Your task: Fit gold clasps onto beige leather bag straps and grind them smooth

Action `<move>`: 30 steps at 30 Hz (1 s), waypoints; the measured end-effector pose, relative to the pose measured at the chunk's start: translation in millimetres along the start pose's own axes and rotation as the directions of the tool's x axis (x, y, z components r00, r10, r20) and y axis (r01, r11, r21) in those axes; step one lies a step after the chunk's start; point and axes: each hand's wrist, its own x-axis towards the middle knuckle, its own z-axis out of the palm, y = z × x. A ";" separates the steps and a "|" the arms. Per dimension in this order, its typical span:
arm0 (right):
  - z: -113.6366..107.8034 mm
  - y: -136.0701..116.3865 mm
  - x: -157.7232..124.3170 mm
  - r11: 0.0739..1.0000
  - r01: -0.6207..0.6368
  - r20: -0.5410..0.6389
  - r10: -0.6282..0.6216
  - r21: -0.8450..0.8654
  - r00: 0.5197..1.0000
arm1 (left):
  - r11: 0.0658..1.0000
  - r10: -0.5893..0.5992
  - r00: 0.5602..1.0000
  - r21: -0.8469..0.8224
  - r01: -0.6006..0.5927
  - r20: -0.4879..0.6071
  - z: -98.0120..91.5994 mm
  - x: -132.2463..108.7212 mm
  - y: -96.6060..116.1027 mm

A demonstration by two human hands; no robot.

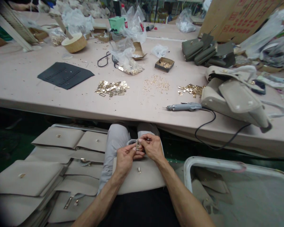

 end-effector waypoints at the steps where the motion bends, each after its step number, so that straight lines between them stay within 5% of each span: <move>1: -0.5 0.7 0.0 1.000 -0.001 0.001 0.001 -0.008 1.000 | 1.000 0.000 1.000 -0.002 0.000 0.002 0.0 -0.4 0.0; 11: 1.9 -2.2 -1.0 0.998 0.022 -0.017 -0.023 -0.054 1.000 | 1.000 0.010 1.000 0.003 -0.010 -0.001 1.3 -0.5 1.3; 30: -7.8 -9.7 -5.5 0.929 0.257 0.029 -0.259 -0.268 0.965 | 0.999 0.039 0.997 0.006 -0.038 -0.064 6.0 -4.5 -2.3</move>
